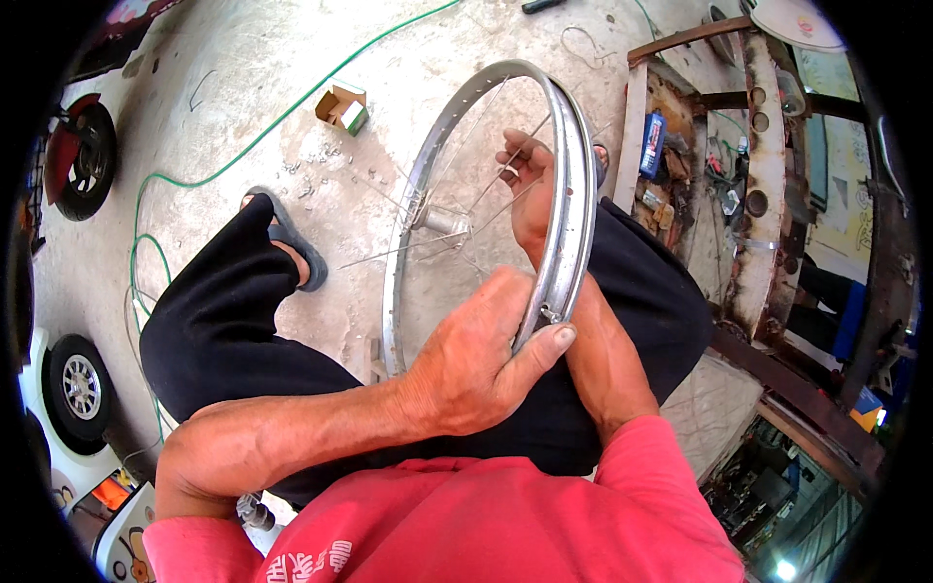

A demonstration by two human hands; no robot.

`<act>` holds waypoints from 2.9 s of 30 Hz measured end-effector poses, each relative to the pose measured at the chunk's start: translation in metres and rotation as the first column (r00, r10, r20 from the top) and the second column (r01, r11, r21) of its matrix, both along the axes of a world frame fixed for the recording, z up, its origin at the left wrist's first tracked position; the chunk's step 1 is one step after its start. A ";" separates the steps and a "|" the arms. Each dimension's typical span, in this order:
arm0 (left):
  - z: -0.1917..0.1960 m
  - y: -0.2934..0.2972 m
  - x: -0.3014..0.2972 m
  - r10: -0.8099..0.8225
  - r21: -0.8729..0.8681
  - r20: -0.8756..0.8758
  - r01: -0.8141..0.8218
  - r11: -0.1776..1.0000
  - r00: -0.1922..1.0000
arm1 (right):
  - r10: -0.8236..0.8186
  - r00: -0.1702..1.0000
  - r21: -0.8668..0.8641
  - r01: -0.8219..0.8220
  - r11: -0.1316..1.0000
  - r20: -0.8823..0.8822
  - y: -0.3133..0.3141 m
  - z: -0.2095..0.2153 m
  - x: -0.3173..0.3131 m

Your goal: The person is sitting on the floor and repairing a bicycle wheel by hand. They repeatedly insert small metal nipples into the rim holes and thread the spokes through them, rotating the wheel to access different sections.

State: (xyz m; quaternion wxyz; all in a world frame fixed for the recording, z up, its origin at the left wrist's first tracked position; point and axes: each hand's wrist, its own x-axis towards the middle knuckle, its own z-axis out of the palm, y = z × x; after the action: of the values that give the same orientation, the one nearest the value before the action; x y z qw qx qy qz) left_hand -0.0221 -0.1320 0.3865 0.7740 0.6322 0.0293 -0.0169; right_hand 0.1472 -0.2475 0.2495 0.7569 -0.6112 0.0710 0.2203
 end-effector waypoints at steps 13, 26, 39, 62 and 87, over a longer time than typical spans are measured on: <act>0.000 -0.002 0.003 0.047 0.022 0.030 -0.048 0.999 0.998 | -0.100 0.993 0.358 0.115 0.927 -0.059 -0.008 0.029 -0.005; 0.005 0.002 0.009 0.032 0.143 0.022 -0.034 0.989 0.999 | -0.132 0.989 0.405 0.149 0.902 -0.069 0.004 0.012 0.014; 0.001 0.003 0.012 -0.041 0.034 -0.114 0.045 0.998 0.993 | -0.232 0.969 0.236 0.206 0.950 0.088 0.028 0.013 0.007; 0.001 0.016 0.011 -0.050 -0.072 -0.133 0.040 0.997 0.990 | 0.181 0.979 0.537 -0.102 0.837 -0.096 0.047 0.031 -0.019; -0.010 0.013 -0.010 -0.026 -0.137 -0.047 0.020 0.990 0.999 | 0.012 0.999 0.151 -0.016 0.988 0.033 0.018 0.047 -0.035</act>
State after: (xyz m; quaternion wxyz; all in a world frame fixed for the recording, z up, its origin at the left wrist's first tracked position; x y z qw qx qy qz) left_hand -0.0316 -0.1194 0.3768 0.8143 0.5775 0.0398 -0.0433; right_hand 0.1127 -0.2292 0.2961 0.8006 -0.5558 0.0375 0.2204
